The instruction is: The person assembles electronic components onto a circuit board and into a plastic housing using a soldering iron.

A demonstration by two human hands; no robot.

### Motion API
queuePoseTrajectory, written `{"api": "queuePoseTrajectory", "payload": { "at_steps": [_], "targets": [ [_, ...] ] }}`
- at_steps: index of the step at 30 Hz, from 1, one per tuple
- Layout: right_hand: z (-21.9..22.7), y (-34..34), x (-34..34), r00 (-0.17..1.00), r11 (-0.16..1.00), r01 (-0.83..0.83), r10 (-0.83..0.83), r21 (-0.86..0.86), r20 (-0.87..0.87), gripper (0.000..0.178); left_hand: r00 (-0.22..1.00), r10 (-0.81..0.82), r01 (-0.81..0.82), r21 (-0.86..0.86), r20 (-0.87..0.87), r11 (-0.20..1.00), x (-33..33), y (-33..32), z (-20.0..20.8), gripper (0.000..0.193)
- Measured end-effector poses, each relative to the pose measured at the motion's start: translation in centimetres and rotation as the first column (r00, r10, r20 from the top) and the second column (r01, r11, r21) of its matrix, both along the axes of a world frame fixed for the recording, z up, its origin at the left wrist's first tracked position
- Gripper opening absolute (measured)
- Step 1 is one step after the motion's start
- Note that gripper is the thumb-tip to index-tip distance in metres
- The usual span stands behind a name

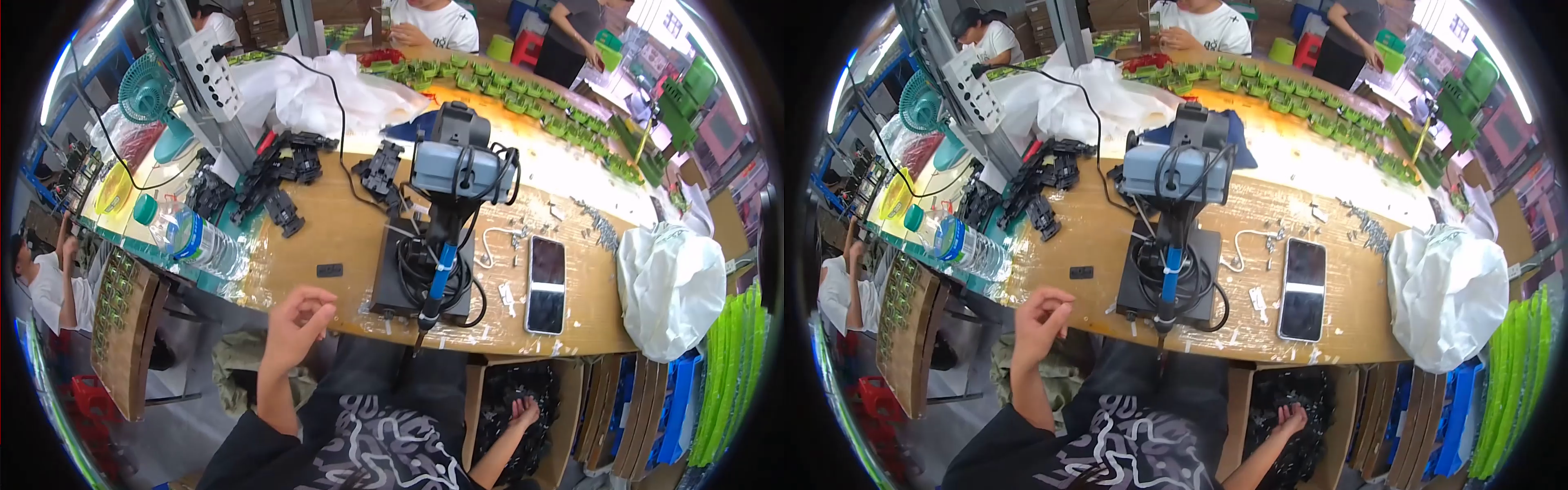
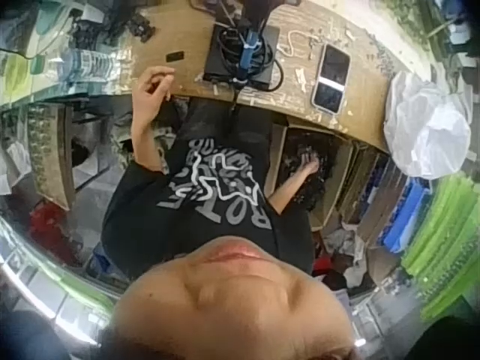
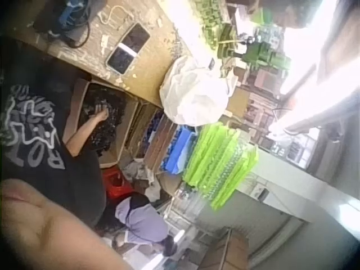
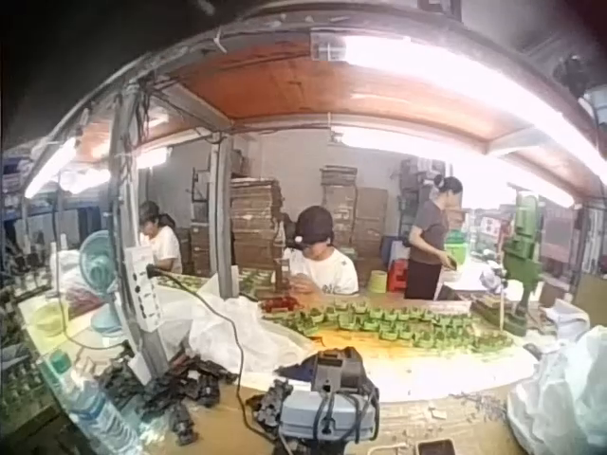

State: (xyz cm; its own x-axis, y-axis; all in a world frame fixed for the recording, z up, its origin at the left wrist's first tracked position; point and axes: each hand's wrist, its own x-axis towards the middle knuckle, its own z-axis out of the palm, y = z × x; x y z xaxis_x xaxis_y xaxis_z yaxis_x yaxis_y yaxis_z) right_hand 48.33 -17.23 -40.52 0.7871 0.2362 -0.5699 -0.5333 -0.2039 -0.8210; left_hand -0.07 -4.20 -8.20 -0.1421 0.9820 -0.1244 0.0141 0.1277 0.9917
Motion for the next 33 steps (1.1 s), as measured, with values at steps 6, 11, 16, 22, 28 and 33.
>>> {"api": "queuePoseTrajectory", "payload": {
  "at_steps": [6,11,16,22,28,33],
  "targets": [
    [24.5,8.9,-9.0,0.553,0.912,-0.338,-0.009,0.234,0.833,0.026,0.913,0.263,0.283,0.948,-0.313,0.147,0.0,1.0,11.1,0.086],
    [30.4,18.3,-15.2,-0.138,0.664,-0.653,0.37,-0.365,0.919,0.03,0.91,0.368,0.213,0.977,-0.194,-0.011,2.3,2.0,13.8,0.077],
    [28.4,22.4,-14.0,-0.288,0.678,-0.397,0.548,-0.619,0.785,0.053,0.93,0.329,0.175,0.985,-0.164,-0.005,2.1,2.3,12.2,0.076],
    [27.5,22.1,-13.5,-0.153,0.728,-0.304,0.599,-0.614,0.786,0.066,0.901,0.42,0.171,0.978,-0.106,-0.119,0.3,4.7,13.1,0.074],
    [27.4,22.0,-13.6,-0.125,0.747,-0.316,0.579,-0.585,0.806,0.066,0.886,0.464,0.12,0.967,-0.002,-0.225,-0.1,6.4,14.5,0.072],
    [27.6,22.3,-13.9,-0.104,0.747,-0.334,0.577,-0.575,0.81,0.065,0.867,0.498,0.104,0.972,0.015,-0.211,-1.1,6.3,14.4,0.071]
  ]
}}
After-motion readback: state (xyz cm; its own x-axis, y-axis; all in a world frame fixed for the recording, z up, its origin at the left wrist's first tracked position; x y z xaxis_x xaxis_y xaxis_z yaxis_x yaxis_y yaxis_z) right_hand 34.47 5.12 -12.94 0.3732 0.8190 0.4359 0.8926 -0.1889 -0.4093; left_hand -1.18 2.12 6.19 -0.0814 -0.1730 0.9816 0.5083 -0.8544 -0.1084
